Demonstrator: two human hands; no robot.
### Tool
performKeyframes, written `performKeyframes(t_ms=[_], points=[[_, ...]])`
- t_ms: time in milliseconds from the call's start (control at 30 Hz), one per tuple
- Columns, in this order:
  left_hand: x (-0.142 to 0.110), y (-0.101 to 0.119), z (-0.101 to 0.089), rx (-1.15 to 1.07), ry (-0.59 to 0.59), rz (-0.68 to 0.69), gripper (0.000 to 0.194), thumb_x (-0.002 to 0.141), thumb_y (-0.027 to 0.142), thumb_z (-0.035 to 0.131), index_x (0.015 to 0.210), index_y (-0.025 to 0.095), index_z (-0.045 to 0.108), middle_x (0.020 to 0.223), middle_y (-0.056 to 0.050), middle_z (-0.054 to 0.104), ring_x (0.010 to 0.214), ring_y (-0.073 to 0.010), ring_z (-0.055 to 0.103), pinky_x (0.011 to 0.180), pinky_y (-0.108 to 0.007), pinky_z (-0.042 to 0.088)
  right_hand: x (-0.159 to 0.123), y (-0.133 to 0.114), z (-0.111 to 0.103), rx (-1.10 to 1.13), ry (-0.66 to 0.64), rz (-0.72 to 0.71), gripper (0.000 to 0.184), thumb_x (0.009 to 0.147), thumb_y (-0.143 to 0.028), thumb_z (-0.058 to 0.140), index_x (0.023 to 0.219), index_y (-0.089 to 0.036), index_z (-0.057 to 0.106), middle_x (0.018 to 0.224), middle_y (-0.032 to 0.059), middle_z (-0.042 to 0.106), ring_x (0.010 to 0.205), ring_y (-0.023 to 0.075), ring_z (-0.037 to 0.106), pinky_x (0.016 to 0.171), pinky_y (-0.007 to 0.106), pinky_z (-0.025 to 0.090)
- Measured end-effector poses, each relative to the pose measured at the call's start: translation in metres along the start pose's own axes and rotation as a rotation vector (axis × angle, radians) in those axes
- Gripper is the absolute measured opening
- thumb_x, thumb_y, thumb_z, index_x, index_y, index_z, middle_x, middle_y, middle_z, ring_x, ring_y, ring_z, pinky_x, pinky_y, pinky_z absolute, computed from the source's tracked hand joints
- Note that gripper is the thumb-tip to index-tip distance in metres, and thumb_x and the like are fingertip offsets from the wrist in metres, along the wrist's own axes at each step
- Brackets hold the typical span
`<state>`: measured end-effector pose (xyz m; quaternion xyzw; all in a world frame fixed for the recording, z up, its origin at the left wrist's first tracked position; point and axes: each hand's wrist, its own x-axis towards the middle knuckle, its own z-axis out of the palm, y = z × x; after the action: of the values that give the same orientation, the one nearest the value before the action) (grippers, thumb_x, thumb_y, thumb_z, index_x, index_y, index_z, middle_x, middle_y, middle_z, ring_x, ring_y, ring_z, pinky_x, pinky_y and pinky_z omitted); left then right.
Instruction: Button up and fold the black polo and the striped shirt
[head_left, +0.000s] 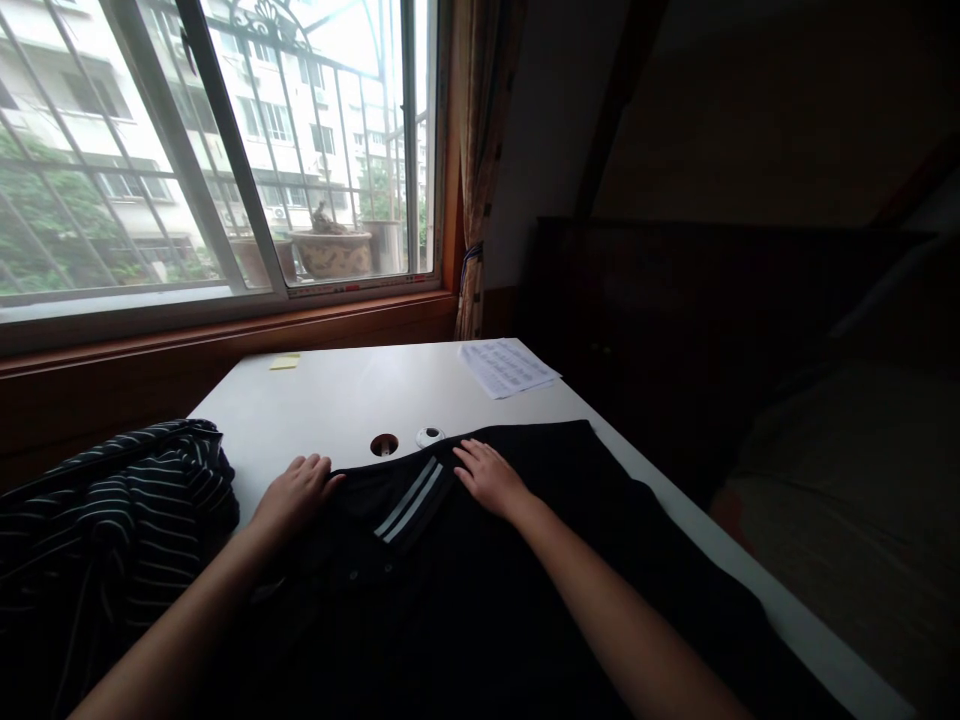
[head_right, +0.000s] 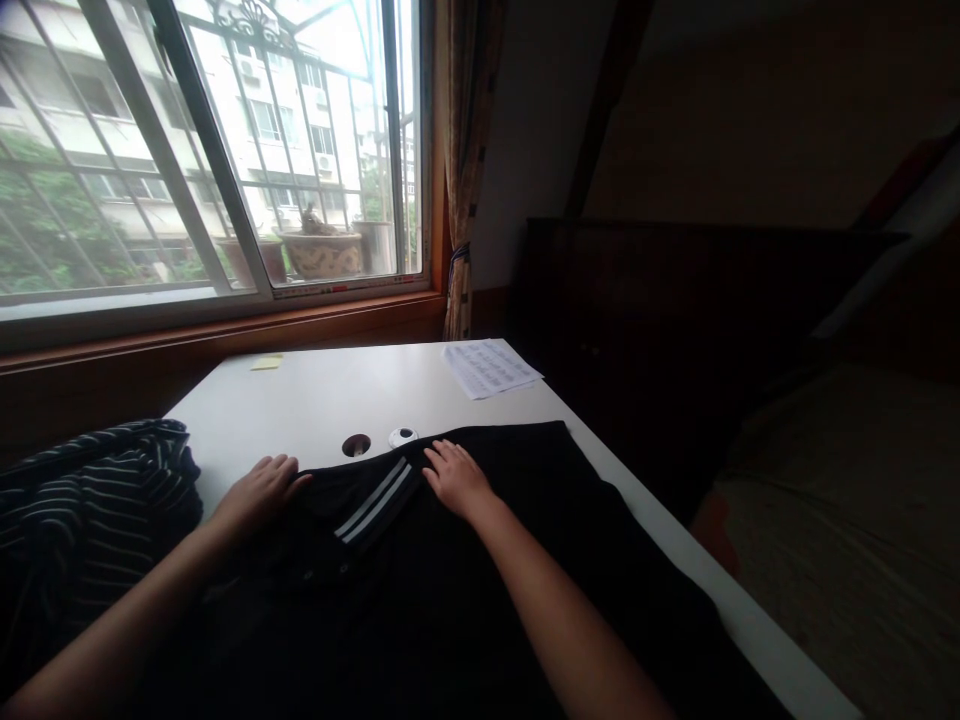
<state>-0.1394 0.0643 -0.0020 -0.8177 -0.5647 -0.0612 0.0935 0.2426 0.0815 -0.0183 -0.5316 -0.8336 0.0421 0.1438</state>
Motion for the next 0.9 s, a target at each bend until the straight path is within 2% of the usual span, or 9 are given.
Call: performKeyframes(t_ms=[100, 267, 400, 500, 567, 667, 733, 800, 900], points=[[0.001, -0.007, 0.008, 0.021, -0.03, -0.006, 0.034, 0.102, 0.043, 0.036, 0.103, 0.017, 0.057, 0.101, -0.011, 0.061, 0.097, -0.0265, 0.053, 0.088, -0.036, 0.042, 0.013, -0.004, 0.004, -0.006, -0.023, 0.025, 0.054, 0.099, -0.048, 0.037, 0.146, -0.021, 0.045, 0.156, 0.006, 0.036, 0.146, 0.0224, 0.028, 0.121, 0.04, 0.018], [0.005, -0.012, 0.011, 0.031, -0.053, -0.062, 0.033, 0.101, 0.045, 0.041, 0.106, 0.016, 0.056, 0.102, -0.012, 0.06, 0.098, -0.0273, 0.053, 0.089, -0.037, 0.042, 0.017, 0.023, -0.002, -0.039, -0.052, 0.122, 0.059, 0.099, -0.052, 0.033, 0.149, -0.02, 0.039, 0.16, 0.0064, 0.027, 0.148, 0.0214, 0.022, 0.121, 0.043, 0.015], [0.003, -0.007, 0.001, 0.022, -0.056, -0.138, 0.036, 0.101, 0.047, 0.038, 0.107, 0.016, 0.055, 0.104, -0.012, 0.056, 0.097, -0.0283, 0.052, 0.081, -0.037, 0.045, 0.006, 0.053, -0.011, -0.074, -0.057, 0.215, 0.061, 0.1, -0.052, 0.031, 0.15, -0.019, 0.036, 0.161, 0.0076, 0.024, 0.149, 0.0216, 0.019, 0.12, 0.044, 0.014], [0.005, 0.001, -0.012, 0.012, -0.044, -0.168, 0.03, 0.099, 0.042, 0.042, 0.113, 0.019, 0.056, 0.112, -0.013, 0.054, 0.103, -0.0294, 0.051, 0.079, -0.037, 0.047, -0.005, 0.065, -0.017, -0.103, -0.048, 0.288, 0.061, 0.101, -0.05, 0.027, 0.151, -0.015, 0.035, 0.161, 0.011, 0.023, 0.149, 0.0238, 0.018, 0.12, 0.047, 0.014], [0.011, 0.011, -0.021, -0.006, -0.002, -0.097, 0.028, 0.097, 0.033, 0.047, 0.12, 0.021, 0.056, 0.12, -0.012, 0.054, 0.109, -0.0296, 0.05, 0.084, -0.038, 0.047, -0.013, 0.062, -0.017, -0.117, -0.04, 0.316, 0.063, 0.101, -0.049, 0.025, 0.151, -0.012, 0.034, 0.161, 0.0133, 0.021, 0.149, 0.0257, 0.017, 0.12, 0.049, 0.013], [0.026, 0.039, -0.027, -0.089, 0.07, 0.108, 0.031, 0.096, 0.023, 0.045, 0.125, 0.022, 0.058, 0.127, -0.01, 0.056, 0.114, -0.0267, 0.052, 0.096, -0.041, 0.045, -0.023, 0.041, -0.011, -0.119, -0.051, 0.269, 0.064, 0.1, -0.053, 0.027, 0.151, -0.015, 0.034, 0.162, 0.0096, 0.021, 0.15, 0.0232, 0.016, 0.121, 0.044, 0.011], [0.037, 0.063, -0.024, -0.148, 0.088, 0.235, 0.031, 0.097, 0.026, 0.045, 0.125, 0.023, 0.06, 0.128, -0.009, 0.058, 0.119, -0.0261, 0.052, 0.104, -0.042, 0.042, -0.029, 0.027, -0.006, -0.103, -0.064, 0.203, 0.065, 0.099, -0.055, 0.027, 0.152, -0.017, 0.034, 0.161, 0.0074, 0.023, 0.15, 0.0216, 0.017, 0.121, 0.042, 0.012], [0.043, 0.086, -0.016, -0.183, 0.092, 0.327, 0.038, 0.098, 0.033, 0.046, 0.134, 0.025, 0.055, 0.138, -0.008, 0.055, 0.134, -0.0276, 0.043, 0.113, -0.045, 0.034, -0.036, 0.022, -0.004, -0.091, -0.062, 0.161, 0.067, 0.099, -0.057, 0.025, 0.152, -0.017, 0.033, 0.161, 0.0076, 0.024, 0.149, 0.0217, 0.018, 0.121, 0.042, 0.013], [0.044, 0.103, 0.003, -0.21, 0.045, 0.367, 0.047, 0.101, 0.045, 0.04, 0.143, 0.026, 0.047, 0.151, -0.006, 0.045, 0.144, -0.0288, 0.031, 0.117, -0.05, 0.026, -0.051, 0.043, -0.008, -0.119, -0.047, 0.192, 0.068, 0.099, -0.058, 0.023, 0.152, -0.017, 0.032, 0.161, 0.0073, 0.024, 0.149, 0.0213, 0.019, 0.121, 0.042, 0.014]])
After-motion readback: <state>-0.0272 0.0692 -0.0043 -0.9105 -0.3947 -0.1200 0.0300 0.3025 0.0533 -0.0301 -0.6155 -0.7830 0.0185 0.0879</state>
